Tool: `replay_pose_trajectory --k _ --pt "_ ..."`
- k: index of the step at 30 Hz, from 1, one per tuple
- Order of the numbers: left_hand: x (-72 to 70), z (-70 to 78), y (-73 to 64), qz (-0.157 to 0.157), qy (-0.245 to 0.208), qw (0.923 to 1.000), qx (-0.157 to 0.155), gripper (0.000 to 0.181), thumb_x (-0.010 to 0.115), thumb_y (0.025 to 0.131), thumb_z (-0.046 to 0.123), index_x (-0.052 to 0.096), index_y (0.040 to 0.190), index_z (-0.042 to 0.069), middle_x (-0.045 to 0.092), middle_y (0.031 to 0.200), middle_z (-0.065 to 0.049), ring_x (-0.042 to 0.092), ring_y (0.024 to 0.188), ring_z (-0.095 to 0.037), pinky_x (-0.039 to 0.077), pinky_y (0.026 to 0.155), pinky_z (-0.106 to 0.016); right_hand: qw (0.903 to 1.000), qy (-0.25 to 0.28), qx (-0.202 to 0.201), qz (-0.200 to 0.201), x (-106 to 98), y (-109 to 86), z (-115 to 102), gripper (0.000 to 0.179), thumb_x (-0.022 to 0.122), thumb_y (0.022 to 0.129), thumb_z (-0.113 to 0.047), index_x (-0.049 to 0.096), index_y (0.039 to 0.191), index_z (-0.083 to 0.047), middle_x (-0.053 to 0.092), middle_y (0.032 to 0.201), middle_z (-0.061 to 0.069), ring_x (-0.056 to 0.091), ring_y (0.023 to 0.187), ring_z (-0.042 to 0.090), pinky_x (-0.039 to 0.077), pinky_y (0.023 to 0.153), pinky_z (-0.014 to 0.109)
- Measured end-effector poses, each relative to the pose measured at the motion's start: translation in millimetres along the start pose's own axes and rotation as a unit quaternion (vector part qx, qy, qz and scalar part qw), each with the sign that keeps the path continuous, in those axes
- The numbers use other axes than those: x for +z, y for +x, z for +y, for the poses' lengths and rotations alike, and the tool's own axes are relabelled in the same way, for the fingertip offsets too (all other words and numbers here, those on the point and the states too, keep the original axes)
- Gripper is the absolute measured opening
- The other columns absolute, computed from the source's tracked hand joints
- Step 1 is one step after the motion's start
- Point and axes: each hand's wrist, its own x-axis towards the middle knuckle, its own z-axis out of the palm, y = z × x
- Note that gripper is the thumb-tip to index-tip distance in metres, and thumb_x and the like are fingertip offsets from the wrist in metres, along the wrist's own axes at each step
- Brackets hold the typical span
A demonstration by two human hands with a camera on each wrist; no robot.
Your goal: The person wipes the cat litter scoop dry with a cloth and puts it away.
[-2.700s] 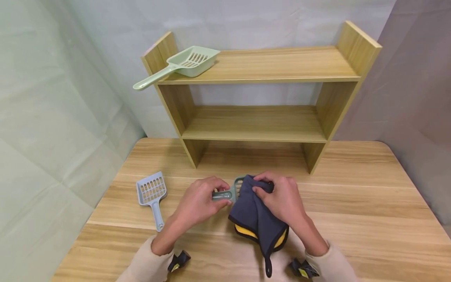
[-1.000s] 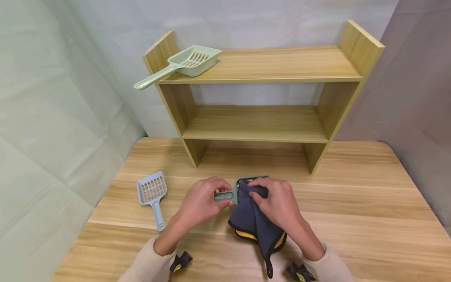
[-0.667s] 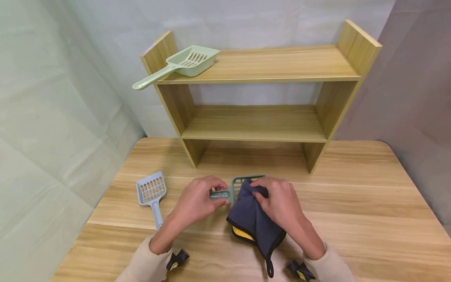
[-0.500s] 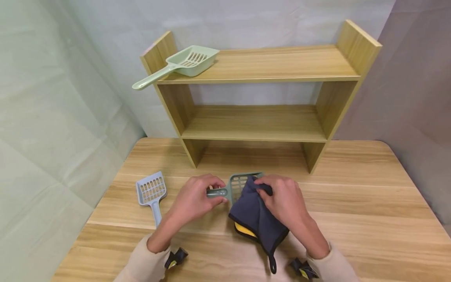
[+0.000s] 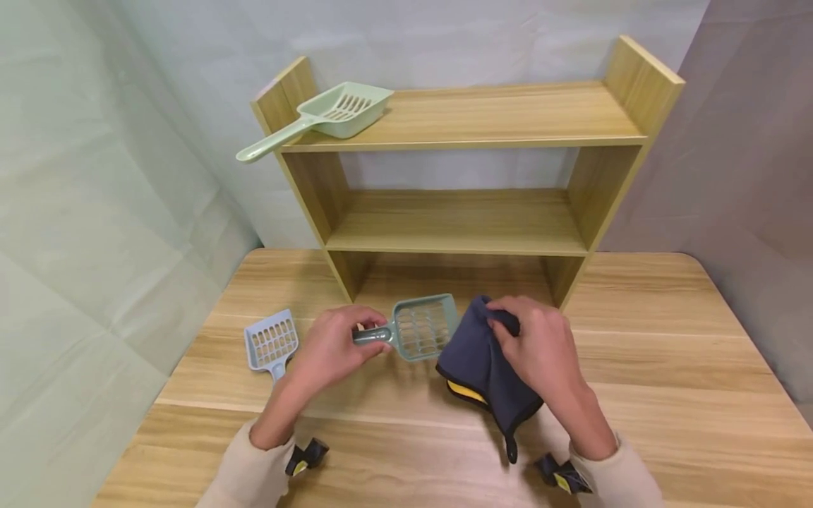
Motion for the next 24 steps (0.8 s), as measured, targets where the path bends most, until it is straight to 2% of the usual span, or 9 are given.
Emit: replay_pose_trajectory --k 1,3,7,12,17,19,21,23,24 --pt "-1.8 -1.1 0.4 0.000 0.001 1.0000 -0.004 0.026 0.096 0.080 0.017 0.082 0.101 0.012 0.080 0.095 0.000 0.071 0.082 -0.014 0.057 0.075 -0.034 1.0000 0.000 0.000 0.006 -0.8 0.5 1.4 0.025 0.088 0.084 0.001 0.084 0.107 -0.006 0.082 0.106 0.019 0.066 0.056 0.018 0.042 0.056 0.028" --pt "-5.5 -2.7 0.9 0.000 0.001 0.9999 -0.014 0.027 0.097 0.080 0.018 0.082 0.102 0.012 0.081 0.094 0.000 0.071 0.081 -0.014 0.057 0.074 -0.035 0.9999 0.006 0.004 0.012 -2.4 1.2 3.9 0.025 0.087 0.085 0.001 0.083 0.109 -0.005 0.081 0.105 0.021 0.049 0.046 0.010 0.035 0.053 0.027" --pt "-10.7 -5.9 1.4 0.000 0.005 0.9996 -0.028 0.031 0.097 0.079 0.020 0.082 0.105 0.012 0.081 0.095 -0.001 0.071 0.081 -0.014 0.057 0.073 -0.036 0.9996 0.015 0.014 0.019 -3.8 2.3 7.1 0.025 0.087 0.087 -0.001 0.082 0.111 -0.005 0.081 0.104 0.021 0.029 0.047 0.001 0.026 0.052 0.027" --pt "-15.6 -11.0 1.4 0.001 0.006 0.9992 -0.039 0.033 0.096 0.080 0.018 0.082 0.108 0.010 0.080 0.095 -0.002 0.071 0.082 -0.015 0.058 0.075 -0.038 0.9992 0.018 0.024 0.025 -4.8 3.1 9.3 0.025 0.086 0.088 -0.001 0.081 0.112 -0.005 0.081 0.102 0.019 0.041 0.055 0.008 0.031 0.053 0.027" --pt "-18.4 -13.9 1.4 0.000 0.007 0.9993 -0.037 0.031 0.095 0.082 0.016 0.082 0.109 0.009 0.081 0.099 -0.003 0.072 0.085 -0.015 0.059 0.076 -0.038 0.9985 0.036 0.033 0.026 -6.4 3.6 10.1 0.025 0.085 0.090 -0.003 0.080 0.115 -0.006 0.081 0.102 0.019 0.066 0.067 0.024 0.042 0.056 0.027" --pt "-18.6 -13.3 1.6 -0.002 0.001 0.9995 -0.032 0.030 0.095 0.082 0.017 0.082 0.109 0.010 0.081 0.100 -0.003 0.072 0.084 -0.014 0.059 0.075 -0.037 0.9976 0.051 0.042 0.020 -6.7 3.5 9.4 0.026 0.084 0.092 -0.005 0.080 0.117 -0.007 0.081 0.104 0.019 0.076 0.082 0.034 0.052 0.063 0.033" --pt "-18.1 -12.5 1.8 -0.009 -0.011 0.9996 -0.022 0.029 0.095 0.082 0.017 0.082 0.108 0.011 0.081 0.100 -0.002 0.070 0.083 -0.013 0.058 0.074 -0.034 0.9953 0.075 0.061 0.007 -7.2 3.8 8.0 0.026 0.083 0.094 -0.008 0.079 0.121 -0.008 0.081 0.107 0.018 0.079 0.093 0.037 0.059 0.072 0.038" --pt "-17.4 -11.8 1.6 -0.019 -0.022 0.9996 -0.007 0.028 0.095 0.083 0.018 0.082 0.108 0.012 0.079 0.098 -0.001 0.068 0.081 -0.011 0.056 0.073 -0.031 0.9908 0.102 0.088 -0.013 -7.4 4.2 6.3 0.027 0.080 0.098 -0.012 0.078 0.125 -0.009 0.080 0.111 0.016 0.079 0.099 0.032 0.061 0.083 0.031" --pt "-17.0 -11.6 1.6 -0.022 -0.027 0.9994 0.003 0.028 0.095 0.083 0.018 0.082 0.107 0.013 0.079 0.097 -0.001 0.067 0.080 -0.010 0.055 0.072 -0.030 0.9875 0.118 0.102 -0.025 -7.6 4.5 5.5 0.028 0.079 0.099 -0.013 0.076 0.127 -0.009 0.080 0.114 0.016 0.079 0.101 0.026 0.060 0.086 0.026"
